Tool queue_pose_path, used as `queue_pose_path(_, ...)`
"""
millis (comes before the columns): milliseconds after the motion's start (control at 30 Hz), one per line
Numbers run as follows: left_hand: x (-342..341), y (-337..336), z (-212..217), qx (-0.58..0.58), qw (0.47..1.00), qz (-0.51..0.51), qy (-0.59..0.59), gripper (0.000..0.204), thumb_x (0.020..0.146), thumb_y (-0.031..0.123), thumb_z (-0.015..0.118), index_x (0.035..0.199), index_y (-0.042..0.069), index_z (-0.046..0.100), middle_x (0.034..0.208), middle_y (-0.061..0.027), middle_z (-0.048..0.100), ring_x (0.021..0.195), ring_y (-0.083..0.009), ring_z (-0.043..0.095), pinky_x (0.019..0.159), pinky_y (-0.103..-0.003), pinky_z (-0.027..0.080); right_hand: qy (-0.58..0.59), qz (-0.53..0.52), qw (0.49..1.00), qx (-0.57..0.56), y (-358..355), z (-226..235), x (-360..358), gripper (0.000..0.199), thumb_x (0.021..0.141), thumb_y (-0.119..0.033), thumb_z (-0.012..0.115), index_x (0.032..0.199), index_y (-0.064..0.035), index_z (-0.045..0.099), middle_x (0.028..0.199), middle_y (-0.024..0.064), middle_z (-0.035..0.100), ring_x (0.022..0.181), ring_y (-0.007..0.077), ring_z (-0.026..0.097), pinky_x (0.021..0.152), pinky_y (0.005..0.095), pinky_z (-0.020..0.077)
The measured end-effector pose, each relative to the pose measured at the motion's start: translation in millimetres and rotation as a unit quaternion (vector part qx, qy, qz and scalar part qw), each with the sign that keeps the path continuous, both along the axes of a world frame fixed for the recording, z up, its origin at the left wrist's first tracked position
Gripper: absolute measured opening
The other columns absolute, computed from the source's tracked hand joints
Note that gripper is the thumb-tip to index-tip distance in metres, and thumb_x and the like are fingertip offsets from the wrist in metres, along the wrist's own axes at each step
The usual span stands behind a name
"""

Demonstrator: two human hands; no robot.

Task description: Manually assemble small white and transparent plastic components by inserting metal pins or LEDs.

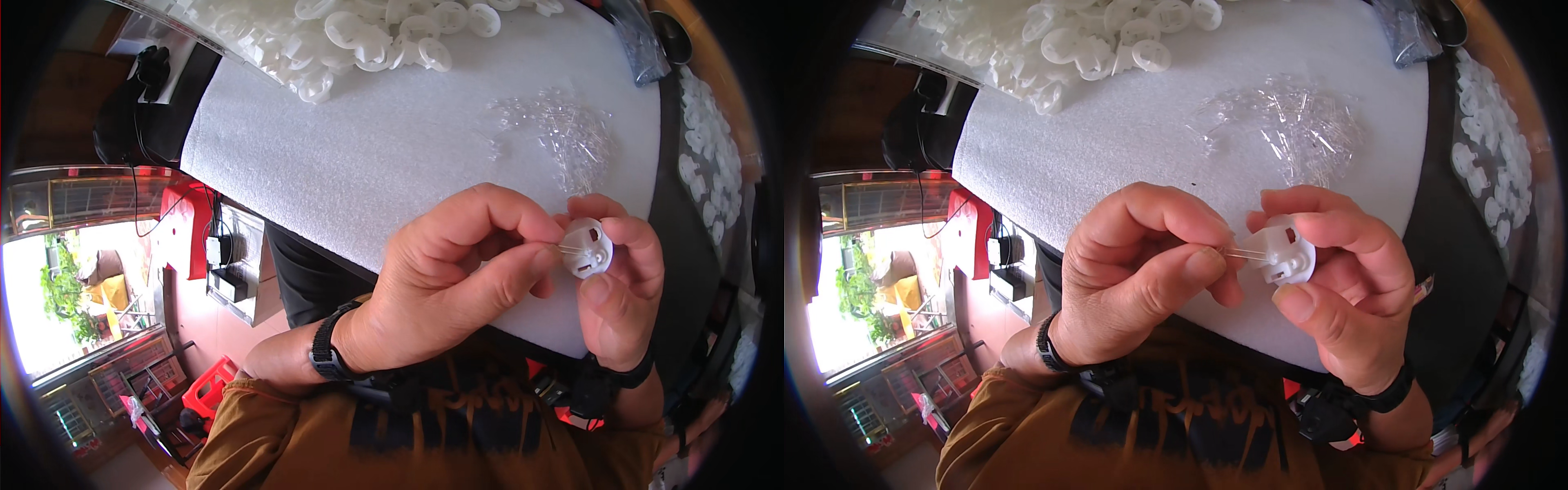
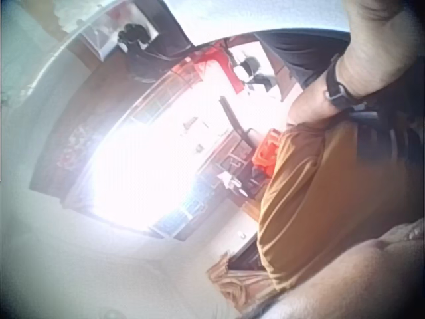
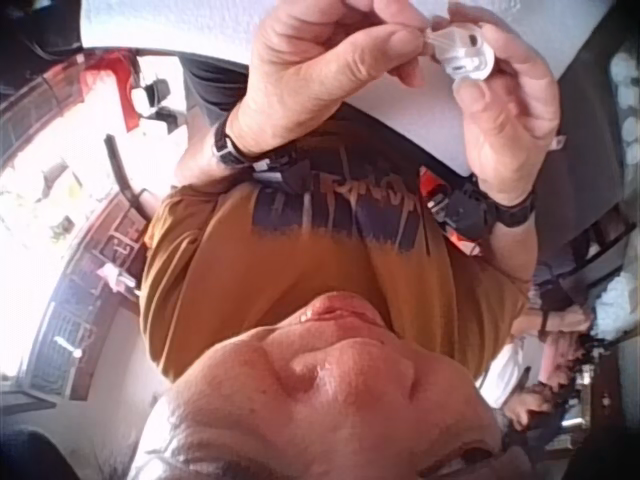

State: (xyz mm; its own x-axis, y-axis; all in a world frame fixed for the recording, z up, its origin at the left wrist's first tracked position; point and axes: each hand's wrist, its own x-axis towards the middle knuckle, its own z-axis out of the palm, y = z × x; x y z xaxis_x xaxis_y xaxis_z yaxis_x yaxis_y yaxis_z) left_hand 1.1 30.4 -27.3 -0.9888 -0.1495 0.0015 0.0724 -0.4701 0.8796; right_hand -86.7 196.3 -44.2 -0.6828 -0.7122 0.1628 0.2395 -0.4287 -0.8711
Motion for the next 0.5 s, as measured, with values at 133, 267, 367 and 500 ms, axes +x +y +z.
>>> queue_pose_path(133, 0.1, 0.4, -2.7, -0.033, 0.999, -0.001, 0.014, 0.013, 0.086, -0.002, 0.054, 0.098, -0.001, 0.051, 0.091, -0.0107, 0.057, 0.077, -0.0158, 0.06, 0.07, -0.027, 0.049, 0.018, 0.006, 1.0, 0.0, 0.1, -0.7, 0.6, 0.04, 0.078, 0.0, 0.062, 0.115, -0.0037, 0.049, 0.123, 0.0216, 0.042, 0.11, 0.0305, 0.05, 0.092, 0.0389, 0.0429)
queue_pose_path(267, -0.4, -0.5, -2.7, -0.05, 0.998, -0.007, 0.023, 0.013, 0.085, -0.003, 0.053, 0.098, -0.001, 0.051, 0.092, -0.0105, 0.056, 0.078, -0.0154, 0.06, 0.07, -0.027, 0.049, 0.025, 0.008, 1.0, -0.003, 0.6, -1.7, -1.5, 0.039, 0.078, 0.001, 0.062, 0.115, -0.0039, 0.049, 0.123, 0.0219, 0.042, 0.11, 0.0303, 0.051, 0.092, 0.0389, 0.043)
queue_pose_path(367, -0.4, -1.0, -2.4, -0.075, 0.997, 0.001, 0.019, 0.014, 0.085, -0.005, 0.053, 0.098, -0.002, 0.051, 0.092, -0.0103, 0.055, 0.078, -0.0148, 0.059, 0.069, -0.026, 0.049, 0.04, 0.013, 0.999, -0.005, 0.3, -1.7, -2.2, 0.039, 0.077, 0.002, 0.062, 0.114, -0.004, 0.049, 0.122, 0.0216, 0.042, 0.11, 0.03, 0.05, 0.092, 0.0388, 0.043)
queue_pose_path(500, 0.6, -2.3, -4.7, -0.091, 0.995, 0.005, 0.033, 0.014, 0.084, -0.006, 0.053, 0.098, -0.002, 0.052, 0.092, -0.0104, 0.055, 0.077, -0.0143, 0.059, 0.069, -0.025, 0.048, 0.057, 0.012, 0.998, 0.002, -0.4, -1.6, -1.6, 0.039, 0.077, 0.004, 0.061, 0.114, -0.0037, 0.049, 0.122, 0.0215, 0.043, 0.11, 0.0295, 0.05, 0.092, 0.0387, 0.0429)
